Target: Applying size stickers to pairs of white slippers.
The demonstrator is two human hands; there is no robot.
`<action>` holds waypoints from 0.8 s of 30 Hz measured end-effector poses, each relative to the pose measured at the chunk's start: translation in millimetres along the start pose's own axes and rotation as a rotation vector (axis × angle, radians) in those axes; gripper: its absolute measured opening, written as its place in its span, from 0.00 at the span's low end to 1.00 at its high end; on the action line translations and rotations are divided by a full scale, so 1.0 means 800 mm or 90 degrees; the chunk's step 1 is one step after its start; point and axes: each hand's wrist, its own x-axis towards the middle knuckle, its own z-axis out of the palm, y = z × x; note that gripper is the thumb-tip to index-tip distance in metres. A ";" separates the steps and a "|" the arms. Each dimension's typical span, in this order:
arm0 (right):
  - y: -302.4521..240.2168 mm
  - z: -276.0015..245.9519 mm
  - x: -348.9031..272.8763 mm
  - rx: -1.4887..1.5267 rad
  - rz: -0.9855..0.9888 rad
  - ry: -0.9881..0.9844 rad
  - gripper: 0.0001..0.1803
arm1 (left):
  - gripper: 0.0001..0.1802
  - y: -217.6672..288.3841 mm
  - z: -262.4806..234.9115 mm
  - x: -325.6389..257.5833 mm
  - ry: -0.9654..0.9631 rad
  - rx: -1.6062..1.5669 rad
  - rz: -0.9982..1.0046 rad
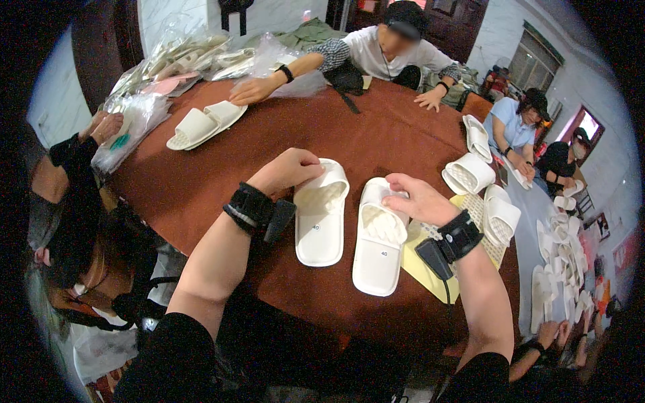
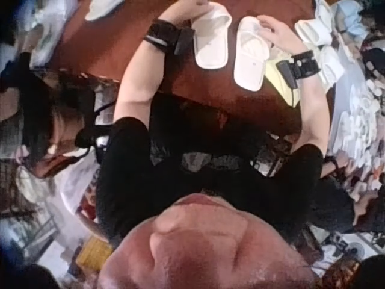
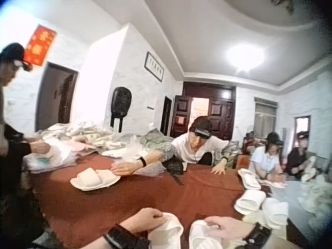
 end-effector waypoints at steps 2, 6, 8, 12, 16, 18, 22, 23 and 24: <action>0.001 -0.004 0.003 0.005 0.039 -0.032 0.33 | 0.16 0.001 0.000 -0.002 -0.008 -0.013 -0.009; -0.014 -0.009 -0.002 -0.031 0.018 -0.021 0.29 | 0.16 0.002 0.000 -0.004 0.004 -0.057 -0.045; -0.026 -0.012 -0.008 -0.019 0.023 -0.009 0.30 | 0.15 0.003 -0.003 -0.003 0.002 -0.020 -0.022; -0.046 -0.028 -0.033 -0.020 0.068 0.041 0.28 | 0.15 0.002 -0.006 -0.005 -0.017 -0.102 -0.069; -0.051 -0.050 -0.062 0.074 0.141 0.076 0.22 | 0.15 0.003 -0.005 -0.008 -0.003 -0.100 -0.049; -0.047 -0.060 -0.079 0.066 0.127 0.142 0.19 | 0.15 0.006 -0.004 -0.008 0.015 -0.127 -0.082; -0.026 -0.082 -0.123 0.168 0.062 0.331 0.15 | 0.19 0.011 -0.006 -0.014 -0.006 -0.103 -0.064; -0.019 -0.079 -0.133 0.221 0.025 0.391 0.15 | 0.18 0.013 -0.008 -0.012 -0.019 -0.086 -0.055; -0.012 -0.079 -0.146 0.237 0.036 0.388 0.15 | 0.18 0.013 -0.005 -0.014 0.002 -0.079 -0.009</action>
